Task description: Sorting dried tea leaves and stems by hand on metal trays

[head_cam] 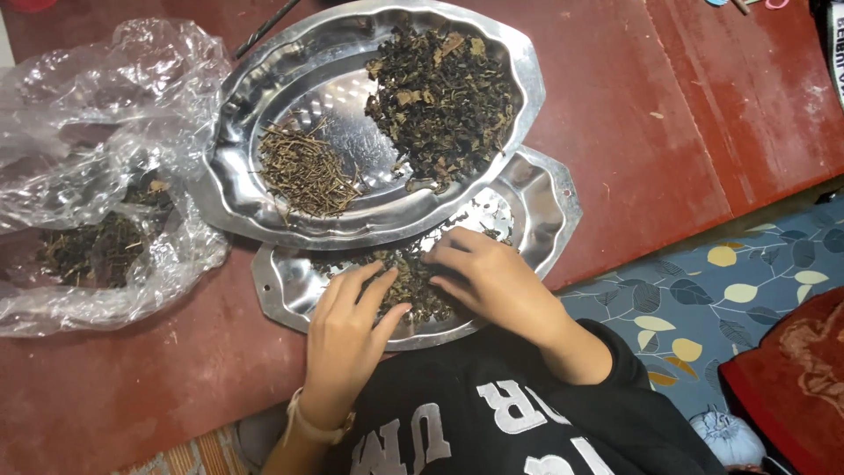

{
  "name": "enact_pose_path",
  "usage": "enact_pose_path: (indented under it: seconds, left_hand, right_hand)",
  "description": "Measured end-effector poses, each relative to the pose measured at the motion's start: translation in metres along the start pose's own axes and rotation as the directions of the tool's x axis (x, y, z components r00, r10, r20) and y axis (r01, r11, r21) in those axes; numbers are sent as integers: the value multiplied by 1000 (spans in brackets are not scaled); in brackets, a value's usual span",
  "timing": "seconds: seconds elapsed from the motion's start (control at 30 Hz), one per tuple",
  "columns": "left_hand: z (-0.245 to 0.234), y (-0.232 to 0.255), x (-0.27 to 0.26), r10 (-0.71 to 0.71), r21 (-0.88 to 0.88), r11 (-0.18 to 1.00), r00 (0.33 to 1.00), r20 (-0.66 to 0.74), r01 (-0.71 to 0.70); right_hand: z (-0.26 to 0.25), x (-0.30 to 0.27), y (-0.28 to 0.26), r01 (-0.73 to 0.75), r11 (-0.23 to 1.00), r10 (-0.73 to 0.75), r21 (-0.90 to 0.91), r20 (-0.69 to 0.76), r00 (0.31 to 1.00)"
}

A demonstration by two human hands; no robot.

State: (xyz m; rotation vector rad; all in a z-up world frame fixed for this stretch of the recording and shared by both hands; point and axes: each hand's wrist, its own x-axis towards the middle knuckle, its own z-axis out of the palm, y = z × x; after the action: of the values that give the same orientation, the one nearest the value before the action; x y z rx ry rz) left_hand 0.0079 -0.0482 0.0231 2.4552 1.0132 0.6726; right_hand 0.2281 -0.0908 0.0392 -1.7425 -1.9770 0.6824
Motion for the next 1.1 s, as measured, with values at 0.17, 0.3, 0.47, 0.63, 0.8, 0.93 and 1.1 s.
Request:
enact_pose_path:
  seconds: [0.17,0.3,0.47,0.63,0.8,0.93,1.1]
  left_hand:
    - [14,-2,4,-15,-160,987,999,-39,8]
    - [15,-5,5,-84,-315,947,993,-83,53]
    - [-1,5,16,-164,-433,895,981,-99,106]
    - [-10,5,21,-216,-525,839,973,-78,144]
    - [-17,3,22,-128,-427,903,981,-143,56]
    - [-18,-2,24,-178,-501,859,978,-104,103]
    - [-16,-3,24,-270,-690,695,963,9,201]
  right_hand:
    - [-19,3,-19,46,950,-26,309,-70,997]
    - [-20,-2,-10,88,895,-45,437,-107,993]
    - [-17,-2,-1,69,831,-9,553,-111,994]
    - [-15,-5,14,26,786,42,618,-95,995]
    - [-22,-1,17,65,867,-43,494,-55,998]
    - [-27,-1,16,67,881,-26,469,-94,995]
    - [-32,-5,12,101,880,-62,463,-100,993]
